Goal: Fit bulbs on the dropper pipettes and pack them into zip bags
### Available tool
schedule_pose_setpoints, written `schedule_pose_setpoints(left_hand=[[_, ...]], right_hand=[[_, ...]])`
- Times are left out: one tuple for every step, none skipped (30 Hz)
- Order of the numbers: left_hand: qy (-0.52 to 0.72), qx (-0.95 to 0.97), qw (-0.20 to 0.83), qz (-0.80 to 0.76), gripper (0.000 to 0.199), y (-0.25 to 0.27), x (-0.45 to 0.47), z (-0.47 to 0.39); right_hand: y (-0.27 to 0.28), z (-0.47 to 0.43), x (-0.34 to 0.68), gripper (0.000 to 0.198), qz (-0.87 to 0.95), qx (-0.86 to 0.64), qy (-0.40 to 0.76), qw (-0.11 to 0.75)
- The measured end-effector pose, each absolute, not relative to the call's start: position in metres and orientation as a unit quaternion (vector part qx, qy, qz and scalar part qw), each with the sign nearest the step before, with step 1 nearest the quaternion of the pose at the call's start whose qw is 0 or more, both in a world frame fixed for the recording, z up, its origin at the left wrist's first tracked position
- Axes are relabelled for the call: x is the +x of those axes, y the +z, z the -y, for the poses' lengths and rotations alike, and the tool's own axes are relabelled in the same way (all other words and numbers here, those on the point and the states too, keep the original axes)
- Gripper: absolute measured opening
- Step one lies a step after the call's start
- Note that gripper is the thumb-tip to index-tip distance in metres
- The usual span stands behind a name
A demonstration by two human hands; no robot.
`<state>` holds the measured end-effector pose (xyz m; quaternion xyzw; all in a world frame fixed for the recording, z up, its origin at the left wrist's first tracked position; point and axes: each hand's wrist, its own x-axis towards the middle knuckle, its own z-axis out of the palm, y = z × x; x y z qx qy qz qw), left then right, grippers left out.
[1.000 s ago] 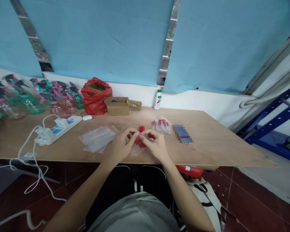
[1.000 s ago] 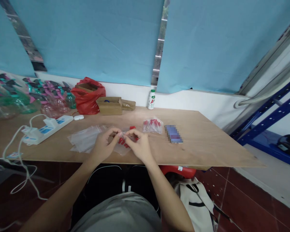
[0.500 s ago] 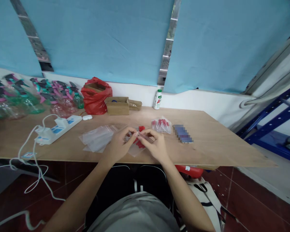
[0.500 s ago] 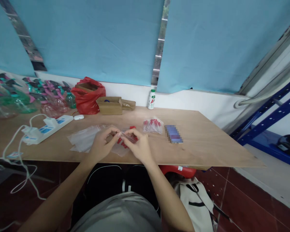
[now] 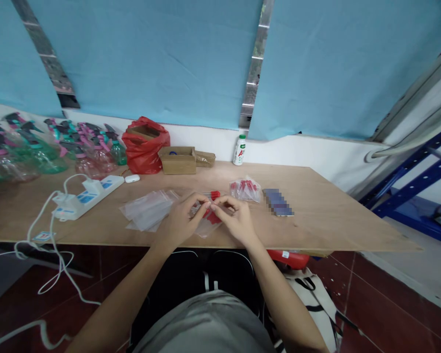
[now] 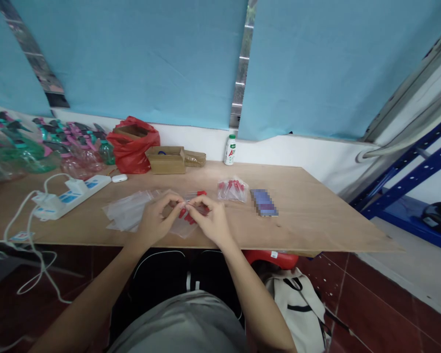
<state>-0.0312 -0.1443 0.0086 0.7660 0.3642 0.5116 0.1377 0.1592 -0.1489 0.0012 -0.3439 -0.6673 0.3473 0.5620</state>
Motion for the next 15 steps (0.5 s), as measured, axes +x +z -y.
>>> schedule_pose_setpoints(left_hand=[[0.511, 0.766, 0.139, -0.364, 0.016, 0.0087, -0.0312, 0.1445], [0.509, 0.767, 0.141, -0.363, 0.016, 0.0086, -0.0314, 0.1445], [0.508, 0.768, 0.143, -0.363, 0.016, 0.0083, -0.0317, 0.1443], [0.507, 0.767, 0.146, -0.364, 0.016, 0.0077, -0.0322, 0.1439], [0.507, 0.766, 0.149, -0.366, 0.016, 0.0071, -0.0327, 0.1432], [0.508, 0.765, 0.152, -0.366, 0.016, 0.0064, -0.0333, 0.1423], [0.508, 0.764, 0.154, -0.366, 0.016, 0.0057, -0.0339, 0.1413], [0.508, 0.765, 0.155, -0.365, 0.017, 0.0052, -0.0345, 0.1403], [0.508, 0.765, 0.156, -0.363, 0.018, 0.0049, -0.0351, 0.1392], [0.507, 0.767, 0.157, -0.36, 0.019, 0.0047, -0.0357, 0.1383], [0.506, 0.768, 0.158, -0.359, 0.019, 0.0047, -0.0362, 0.1375], [0.505, 0.769, 0.161, -0.357, 0.019, 0.0049, -0.0367, 0.1368], [0.504, 0.77, 0.162, -0.356, 0.018, 0.0051, -0.0372, 0.1364], [0.502, 0.772, 0.164, -0.354, 0.017, 0.0055, -0.0377, 0.1361], [0.5, 0.774, 0.164, -0.352, 0.016, 0.0058, -0.0382, 0.1359]], right_hand=[[0.001, 0.1486, 0.1593, 0.024, 0.668, -0.343, 0.351, 0.559], [0.0007, 0.1481, 0.1593, 0.024, 0.668, -0.34, 0.355, 0.558], [0.0002, 0.1475, 0.1592, 0.024, 0.667, -0.336, 0.359, 0.56], [-0.0003, 0.1468, 0.1591, 0.024, 0.664, -0.333, 0.362, 0.563], [-0.001, 0.146, 0.1589, 0.024, 0.66, -0.331, 0.366, 0.567], [-0.0017, 0.1451, 0.1588, 0.024, 0.656, -0.329, 0.369, 0.569], [-0.0023, 0.1443, 0.1588, 0.024, 0.654, -0.329, 0.373, 0.57], [-0.003, 0.1435, 0.1589, 0.025, 0.652, -0.33, 0.376, 0.57], [-0.0035, 0.1428, 0.1591, 0.025, 0.651, -0.331, 0.379, 0.569], [-0.004, 0.1422, 0.1594, 0.026, 0.649, -0.332, 0.381, 0.569], [-0.0045, 0.1417, 0.1597, 0.026, 0.648, -0.333, 0.383, 0.569], [-0.0049, 0.1412, 0.1602, 0.025, 0.646, -0.332, 0.385, 0.57], [-0.0053, 0.1409, 0.1606, 0.026, 0.644, -0.332, 0.387, 0.571], [-0.0058, 0.1405, 0.161, 0.026, 0.642, -0.331, 0.389, 0.572], [-0.0063, 0.1402, 0.1613, 0.025, 0.64, -0.331, 0.391, 0.572]])
